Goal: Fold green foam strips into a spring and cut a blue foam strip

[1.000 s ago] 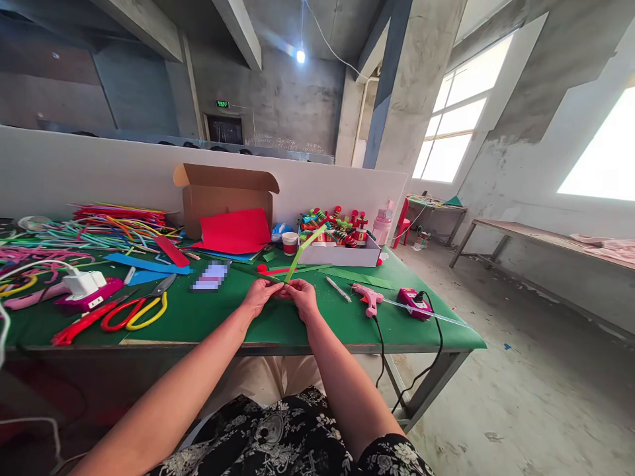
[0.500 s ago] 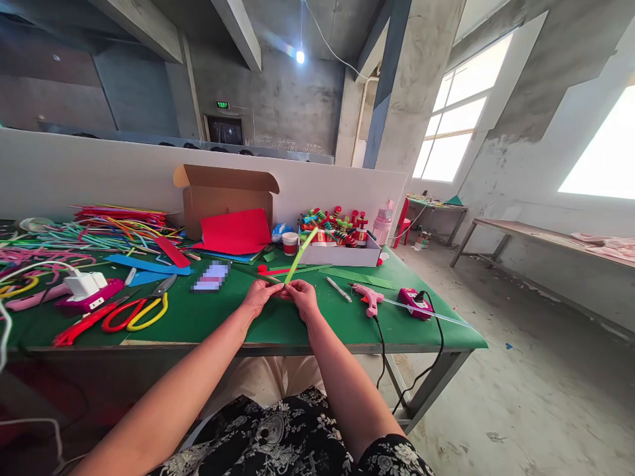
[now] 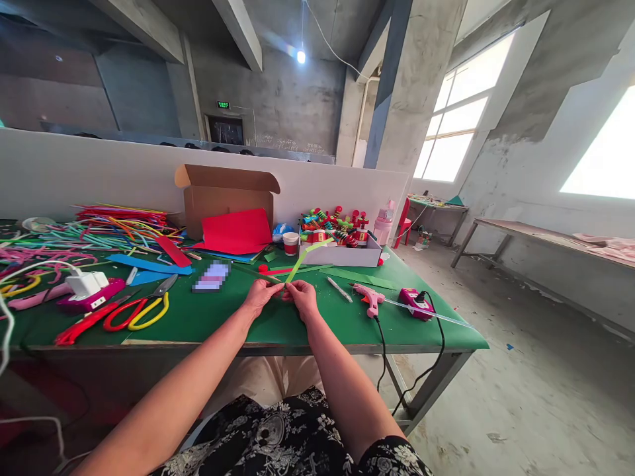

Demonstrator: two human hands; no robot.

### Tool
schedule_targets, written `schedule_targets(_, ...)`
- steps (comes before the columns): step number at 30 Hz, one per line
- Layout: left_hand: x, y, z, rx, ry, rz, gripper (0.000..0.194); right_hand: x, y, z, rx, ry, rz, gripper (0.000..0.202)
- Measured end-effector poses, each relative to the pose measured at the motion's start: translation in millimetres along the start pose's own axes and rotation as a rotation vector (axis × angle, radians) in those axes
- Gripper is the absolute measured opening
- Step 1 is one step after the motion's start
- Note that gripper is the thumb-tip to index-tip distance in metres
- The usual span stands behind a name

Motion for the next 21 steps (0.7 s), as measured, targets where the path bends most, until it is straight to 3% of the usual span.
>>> schedule_targets(8,0.8,0.2,0.7,-0.013,-0.028,0.019,0.026,-0.5,0.0,-0.6,-0.026,0.004,0.003,0.035)
schedule_targets(21,5.3,2.6,-3.7,0.095,-0.078,0.064,0.024,-4.0,-0.2,2.6,0.013,-0.054,-0.010,0.030)
Point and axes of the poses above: each hand's wrist, its own y-axis away from the middle knuckle, its own x-axis out of the palm, z = x × y, the point moved 6 cm from there along -y, towards the middle knuckle, and after that the axes turned 6 degrees about -z, right-handed, at the moved point
